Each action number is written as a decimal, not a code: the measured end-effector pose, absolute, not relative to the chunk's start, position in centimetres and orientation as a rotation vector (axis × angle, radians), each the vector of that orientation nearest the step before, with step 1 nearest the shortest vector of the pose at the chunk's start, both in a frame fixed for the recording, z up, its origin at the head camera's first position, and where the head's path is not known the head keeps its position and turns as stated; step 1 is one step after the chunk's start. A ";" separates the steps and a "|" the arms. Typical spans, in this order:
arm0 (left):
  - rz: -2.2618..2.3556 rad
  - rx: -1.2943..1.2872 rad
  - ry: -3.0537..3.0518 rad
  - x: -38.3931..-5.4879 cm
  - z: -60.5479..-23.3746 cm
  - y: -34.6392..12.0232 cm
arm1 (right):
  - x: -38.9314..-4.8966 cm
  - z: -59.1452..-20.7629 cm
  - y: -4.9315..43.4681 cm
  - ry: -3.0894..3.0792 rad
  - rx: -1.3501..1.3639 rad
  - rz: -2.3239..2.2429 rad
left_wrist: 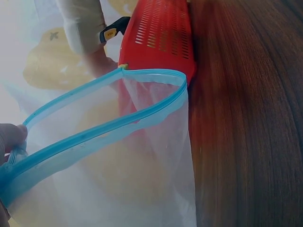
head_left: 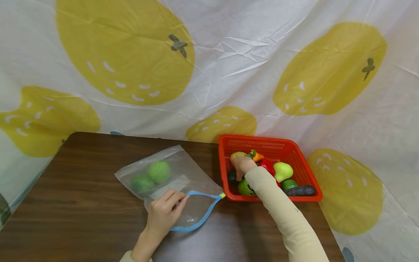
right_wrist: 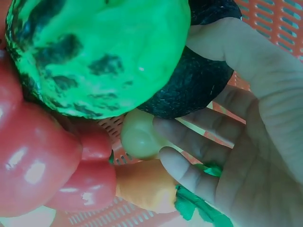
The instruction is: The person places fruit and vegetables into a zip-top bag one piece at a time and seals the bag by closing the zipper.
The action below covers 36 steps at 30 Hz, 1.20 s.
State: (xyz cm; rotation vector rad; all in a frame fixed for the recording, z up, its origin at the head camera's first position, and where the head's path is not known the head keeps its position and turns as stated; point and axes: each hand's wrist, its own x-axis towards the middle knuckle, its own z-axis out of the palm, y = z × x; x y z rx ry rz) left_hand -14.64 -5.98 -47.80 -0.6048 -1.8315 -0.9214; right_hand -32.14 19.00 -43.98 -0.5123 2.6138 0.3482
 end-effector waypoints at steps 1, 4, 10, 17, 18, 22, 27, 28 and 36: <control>-0.921 -0.606 -1.830 -14.6 -47.8 -6.0 | -32.1 -43.9 19.2 2.616 -0.508 0.315; -0.920 -0.609 -1.827 -14.7 -47.9 -5.9 | -32.0 -43.6 19.8 2.617 -0.456 0.184; -0.909 -0.599 -1.823 -14.8 -48.0 -6.0 | -32.0 -42.7 21.5 2.605 -0.506 -0.034; -0.906 -0.590 -1.821 -14.8 -48.1 -6.2 | -29.7 -41.6 23.9 2.762 -0.698 -0.408; -0.904 -0.589 -1.820 -14.8 -48.0 -6.3 | -29.2 -41.5 24.2 2.784 -0.709 -0.481; -0.901 -0.585 -1.819 -14.8 -47.9 -6.4 | -26.7 -41.6 24.9 2.833 -0.735 -0.796; -0.907 -0.586 -1.820 -14.9 -47.8 -6.2 | -22.8 -42.3 24.2 2.732 -0.784 -1.202; -0.907 -0.586 -1.819 -15.0 -47.8 -6.2 | -21.9 -42.5 23.9 2.698 -0.810 -1.270; -0.919 -0.590 -1.810 -15.2 -47.7 -5.7 | -15.4 -42.3 19.2 2.469 -0.970 -1.524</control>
